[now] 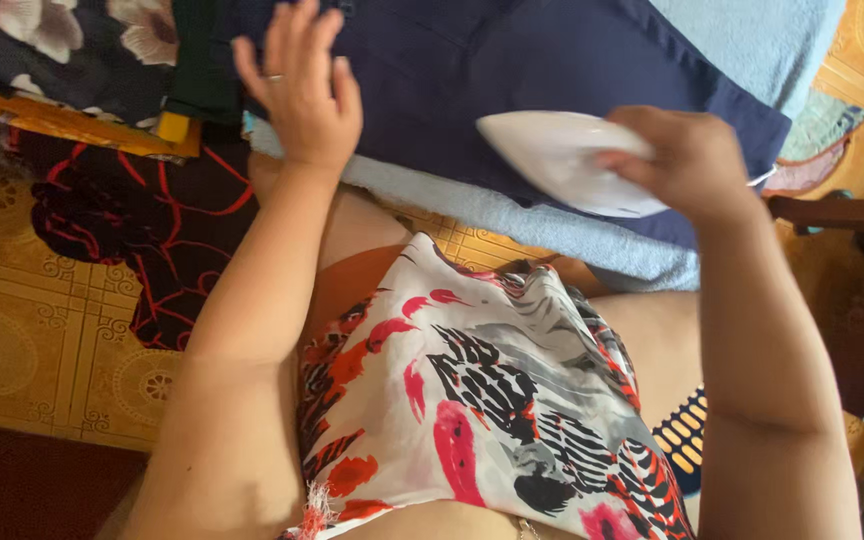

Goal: The person irons a pair of navy blue pants on a towel-covered surface and then folds them by hand, finally placing the folded pants onto a stack of laundry.

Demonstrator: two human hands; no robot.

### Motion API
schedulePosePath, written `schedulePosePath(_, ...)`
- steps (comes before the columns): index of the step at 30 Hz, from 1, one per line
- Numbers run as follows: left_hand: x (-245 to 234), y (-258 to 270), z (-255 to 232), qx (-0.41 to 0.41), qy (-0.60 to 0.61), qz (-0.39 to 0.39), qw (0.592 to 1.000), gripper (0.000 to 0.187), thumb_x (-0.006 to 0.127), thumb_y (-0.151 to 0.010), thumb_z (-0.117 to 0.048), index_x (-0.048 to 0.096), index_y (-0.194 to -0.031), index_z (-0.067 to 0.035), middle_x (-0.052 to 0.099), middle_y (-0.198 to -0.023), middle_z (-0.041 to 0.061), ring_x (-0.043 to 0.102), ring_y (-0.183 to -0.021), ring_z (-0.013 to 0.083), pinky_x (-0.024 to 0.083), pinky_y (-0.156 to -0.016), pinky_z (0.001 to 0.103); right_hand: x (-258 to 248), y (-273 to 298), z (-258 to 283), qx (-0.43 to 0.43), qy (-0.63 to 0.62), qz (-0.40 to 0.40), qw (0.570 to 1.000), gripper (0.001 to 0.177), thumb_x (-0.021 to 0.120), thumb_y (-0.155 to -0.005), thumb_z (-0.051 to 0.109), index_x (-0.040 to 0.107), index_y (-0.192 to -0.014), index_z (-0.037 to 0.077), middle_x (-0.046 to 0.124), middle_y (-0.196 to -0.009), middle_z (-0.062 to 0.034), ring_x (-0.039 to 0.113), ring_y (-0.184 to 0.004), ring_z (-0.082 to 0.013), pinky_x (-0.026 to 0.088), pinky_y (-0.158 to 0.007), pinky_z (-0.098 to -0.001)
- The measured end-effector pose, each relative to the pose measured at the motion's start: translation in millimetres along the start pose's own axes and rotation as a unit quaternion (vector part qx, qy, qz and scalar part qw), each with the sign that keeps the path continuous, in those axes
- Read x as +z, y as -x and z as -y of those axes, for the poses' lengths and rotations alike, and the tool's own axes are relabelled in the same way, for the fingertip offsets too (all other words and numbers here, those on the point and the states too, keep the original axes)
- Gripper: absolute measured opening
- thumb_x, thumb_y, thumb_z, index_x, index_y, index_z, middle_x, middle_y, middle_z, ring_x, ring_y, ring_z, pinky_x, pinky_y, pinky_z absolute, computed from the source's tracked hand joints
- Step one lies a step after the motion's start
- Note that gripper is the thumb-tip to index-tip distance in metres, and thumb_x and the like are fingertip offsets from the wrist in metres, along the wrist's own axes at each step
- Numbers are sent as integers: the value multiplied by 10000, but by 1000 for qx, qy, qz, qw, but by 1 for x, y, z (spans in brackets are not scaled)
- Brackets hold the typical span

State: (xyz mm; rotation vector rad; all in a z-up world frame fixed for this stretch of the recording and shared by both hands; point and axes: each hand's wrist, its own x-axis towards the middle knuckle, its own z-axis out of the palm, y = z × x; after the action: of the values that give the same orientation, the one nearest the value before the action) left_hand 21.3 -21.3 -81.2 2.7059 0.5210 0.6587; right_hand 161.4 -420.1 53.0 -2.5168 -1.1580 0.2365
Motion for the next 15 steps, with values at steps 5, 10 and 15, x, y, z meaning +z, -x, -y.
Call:
schedulePosePath(5,-4,-2,25,-99,-31,4,995,531,598,-1090,-303,445,-1583,-178,347,-1664,81,285,-1543,360,128,-1193,689,25,-77,83,-119,162,19,979,420,736,-939,568,728,-1103,181,703,-805,-71,701,-719,-305,521,-600,-442)
schedulePosePath(10,0,-6,22,-128,-41,9,991,500,552,-1110,-308,445,-1587,-203,327,-1683,57,298,-1559,335,187,-1215,664,42,-103,108,-161,182,-10,970,438,724,-968,602,709,-1089,182,671,-774,-56,688,-692,-291,521,-592,-426)
schedulePosePath(15,-4,-3,20,-114,-49,6,992,502,555,-1106,-292,442,-1585,-194,317,-1687,68,306,-1553,336,217,-1211,647,21,-75,60,-144,207,54,966,427,719,-937,584,724,-1140,208,686,-804,-46,689,-716,-296,525,-633,-437)
